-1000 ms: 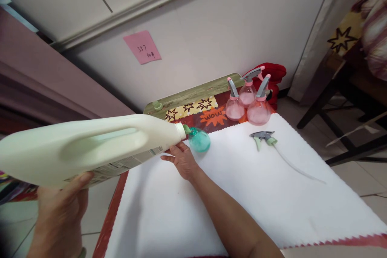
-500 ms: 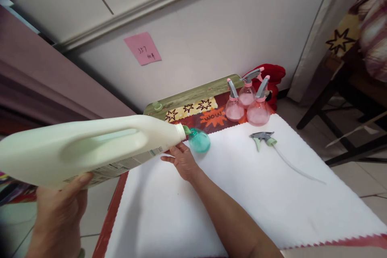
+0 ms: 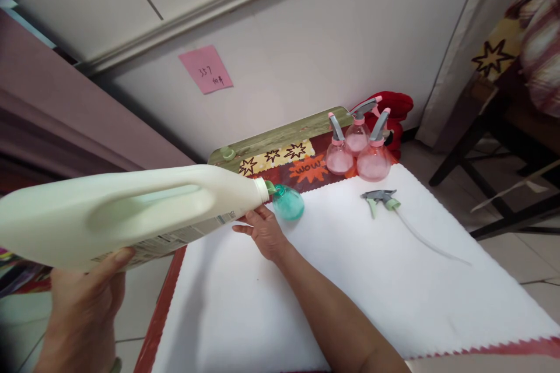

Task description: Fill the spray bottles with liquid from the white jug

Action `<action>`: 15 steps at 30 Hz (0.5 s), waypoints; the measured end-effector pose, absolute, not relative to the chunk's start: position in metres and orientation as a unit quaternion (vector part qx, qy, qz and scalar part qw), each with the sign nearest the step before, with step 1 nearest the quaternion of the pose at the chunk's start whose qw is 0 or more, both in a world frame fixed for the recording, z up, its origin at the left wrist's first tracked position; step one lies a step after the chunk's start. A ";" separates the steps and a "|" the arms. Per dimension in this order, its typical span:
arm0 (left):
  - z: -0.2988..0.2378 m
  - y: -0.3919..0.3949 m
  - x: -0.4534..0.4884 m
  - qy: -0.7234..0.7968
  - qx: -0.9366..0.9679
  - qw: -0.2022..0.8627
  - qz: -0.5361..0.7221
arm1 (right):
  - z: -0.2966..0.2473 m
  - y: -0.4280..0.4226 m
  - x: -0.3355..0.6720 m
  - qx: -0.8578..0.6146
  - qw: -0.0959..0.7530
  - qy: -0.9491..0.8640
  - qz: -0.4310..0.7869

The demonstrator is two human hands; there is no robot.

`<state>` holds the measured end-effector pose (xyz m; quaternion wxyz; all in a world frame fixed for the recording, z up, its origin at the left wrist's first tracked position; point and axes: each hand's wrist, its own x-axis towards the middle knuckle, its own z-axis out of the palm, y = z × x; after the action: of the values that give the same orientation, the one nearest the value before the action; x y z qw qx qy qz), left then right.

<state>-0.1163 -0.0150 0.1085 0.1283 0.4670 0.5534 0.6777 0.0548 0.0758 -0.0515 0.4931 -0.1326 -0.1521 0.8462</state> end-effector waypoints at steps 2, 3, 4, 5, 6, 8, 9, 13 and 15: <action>0.108 -0.015 -0.117 0.556 0.464 0.130 0.677 | -0.052 0.076 0.055 -0.132 0.493 -0.156 0.846; 0.108 -0.015 -0.117 0.557 0.463 0.129 0.678 | -0.052 0.076 0.055 -0.133 0.493 -0.156 0.846; 0.108 -0.015 -0.118 0.557 0.463 0.128 0.678 | -0.052 0.076 0.055 -0.133 0.492 -0.155 0.846; 0.108 -0.016 -0.118 0.556 0.464 0.126 0.678 | -0.052 0.076 0.055 -0.134 0.492 -0.154 0.846; 0.108 -0.016 -0.118 0.556 0.466 0.124 0.677 | -0.051 0.076 0.055 -0.134 0.491 -0.153 0.847; 0.108 -0.016 -0.117 0.557 0.467 0.122 0.676 | -0.051 0.075 0.056 -0.134 0.490 -0.153 0.848; 0.108 -0.015 -0.117 0.559 0.467 0.122 0.674 | -0.050 0.075 0.056 -0.134 0.490 -0.153 0.847; 0.109 -0.015 -0.116 0.562 0.464 0.124 0.673 | -0.051 0.076 0.056 -0.136 0.490 -0.155 0.847; 0.109 -0.015 -0.116 0.558 0.467 0.122 0.675 | -0.052 0.076 0.055 -0.134 0.490 -0.157 0.847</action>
<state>-0.1162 -0.0149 0.1092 0.1222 0.4667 0.5582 0.6750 0.0551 0.0761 -0.0523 0.4900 -0.1343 -0.1568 0.8469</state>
